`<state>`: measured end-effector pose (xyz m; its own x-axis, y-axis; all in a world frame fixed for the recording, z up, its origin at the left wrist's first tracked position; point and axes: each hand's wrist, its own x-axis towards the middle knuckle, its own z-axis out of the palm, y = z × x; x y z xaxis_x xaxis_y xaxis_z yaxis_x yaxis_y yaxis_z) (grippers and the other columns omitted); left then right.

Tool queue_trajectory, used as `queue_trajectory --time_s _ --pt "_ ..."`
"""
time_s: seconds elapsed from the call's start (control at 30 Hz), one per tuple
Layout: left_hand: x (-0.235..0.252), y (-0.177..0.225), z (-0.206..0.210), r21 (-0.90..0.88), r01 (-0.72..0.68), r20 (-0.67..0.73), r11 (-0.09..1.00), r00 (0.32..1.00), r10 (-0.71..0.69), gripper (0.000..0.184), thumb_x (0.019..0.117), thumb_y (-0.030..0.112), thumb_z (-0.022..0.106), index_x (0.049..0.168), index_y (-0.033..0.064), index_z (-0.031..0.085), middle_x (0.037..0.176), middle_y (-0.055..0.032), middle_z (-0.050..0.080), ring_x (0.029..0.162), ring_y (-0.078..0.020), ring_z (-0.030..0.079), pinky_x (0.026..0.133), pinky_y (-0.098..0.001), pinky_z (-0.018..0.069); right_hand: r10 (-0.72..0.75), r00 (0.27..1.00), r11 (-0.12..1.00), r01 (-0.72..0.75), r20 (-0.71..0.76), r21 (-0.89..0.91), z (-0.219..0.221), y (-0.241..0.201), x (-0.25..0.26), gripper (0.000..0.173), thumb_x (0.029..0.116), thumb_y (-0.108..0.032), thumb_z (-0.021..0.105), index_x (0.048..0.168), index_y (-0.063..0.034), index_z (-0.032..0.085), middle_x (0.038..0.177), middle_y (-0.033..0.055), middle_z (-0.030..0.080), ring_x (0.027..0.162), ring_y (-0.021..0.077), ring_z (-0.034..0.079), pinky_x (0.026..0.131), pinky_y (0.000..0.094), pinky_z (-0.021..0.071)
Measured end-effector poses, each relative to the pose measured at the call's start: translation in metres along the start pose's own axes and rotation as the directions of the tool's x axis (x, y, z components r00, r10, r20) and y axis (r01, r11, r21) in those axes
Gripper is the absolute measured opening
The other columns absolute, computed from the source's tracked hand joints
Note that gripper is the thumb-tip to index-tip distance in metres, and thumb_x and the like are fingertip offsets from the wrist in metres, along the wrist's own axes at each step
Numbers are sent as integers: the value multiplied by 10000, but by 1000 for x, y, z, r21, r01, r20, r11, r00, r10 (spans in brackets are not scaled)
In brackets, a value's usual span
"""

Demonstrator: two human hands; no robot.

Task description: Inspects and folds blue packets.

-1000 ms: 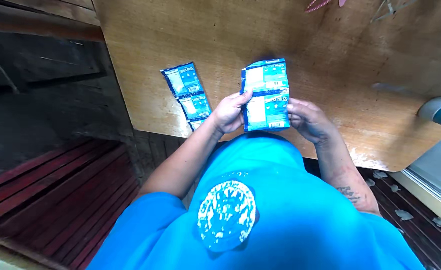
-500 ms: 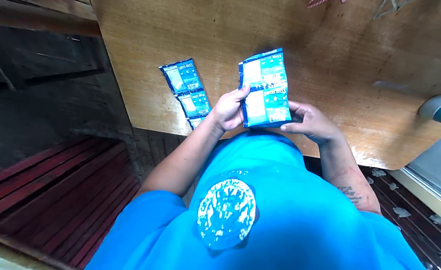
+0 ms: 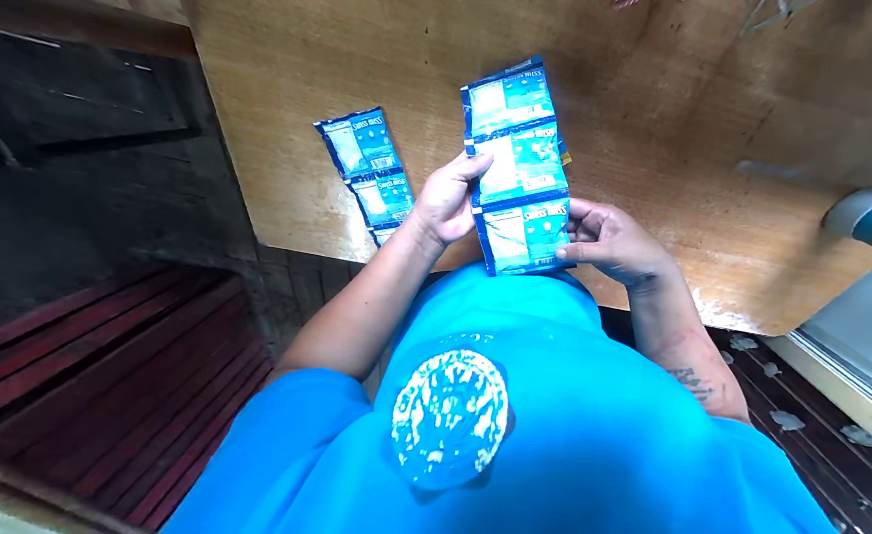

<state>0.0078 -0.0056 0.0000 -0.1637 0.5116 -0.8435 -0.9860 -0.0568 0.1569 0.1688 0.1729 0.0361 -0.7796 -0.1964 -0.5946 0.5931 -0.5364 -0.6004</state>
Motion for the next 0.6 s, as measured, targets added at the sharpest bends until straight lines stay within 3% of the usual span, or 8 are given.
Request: queue_trajectory --time_s 0.23,0.33,0.43,0.47,0.53,0.6 --pt "0 3 -1 3 -12 -14 1000 1000 12 249 1103 167 402 1320 102 506 1069 -104 710 975 -198 725 863 -363 613 -32 998 998 29 53 51 1 1 1 628 781 111 641 1380 22 475 1211 92 697 1048 133 703 963 292 577" --pt "3 -4 -1 3 -19 -12 1000 1000 19 258 1100 149 397 1340 111 484 1072 -96 707 972 -198 723 855 -371 613 15 1000 1000 -15 -7 -5 2 2 -5 663 798 66 664 1422 -30 460 1229 78 685 1042 135 700 933 300 586" --pt "-3 -7 6 90 -70 -20 993 997 72 324 1075 101 419 1398 102 434 1077 -87 686 956 -185 699 847 -374 594 94 979 983 -120 -182 -138 2 8 -3 535 914 -218 671 1419 -138 513 1188 -10 698 1032 86 679 891 285 583" --pt "-7 -9 10 133 -98 1 986 995 99 348 1062 76 434 1410 85 425 1080 -88 676 951 -177 689 850 -369 586 92 964 979 -133 -251 -153 -1 13 0 510 947 -326 632 1410 -144 525 1184 -26 700 1060 72 666 926 281 564" --pt "-18 -10 18 255 -178 117 950 981 152 404 1031 33 452 1433 49 416 1117 -93 660 967 -156 670 867 -359 572 -9 949 987 -42 -315 -155 -2 16 5 630 983 -544 539 1440 -113 500 1237 -26 675 1149 76 628 1026 289 508" --pt "-36 -13 28 468 -257 219 846 961 170 361 1031 42 505 1391 40 485 1138 -81 661 962 -108 658 865 -316 565 -168 927 985 151 -334 -77 4 7 7 729 910 -691 585 1370 -131 514 1183 -60 698 1125 72 648 1015 296 521"
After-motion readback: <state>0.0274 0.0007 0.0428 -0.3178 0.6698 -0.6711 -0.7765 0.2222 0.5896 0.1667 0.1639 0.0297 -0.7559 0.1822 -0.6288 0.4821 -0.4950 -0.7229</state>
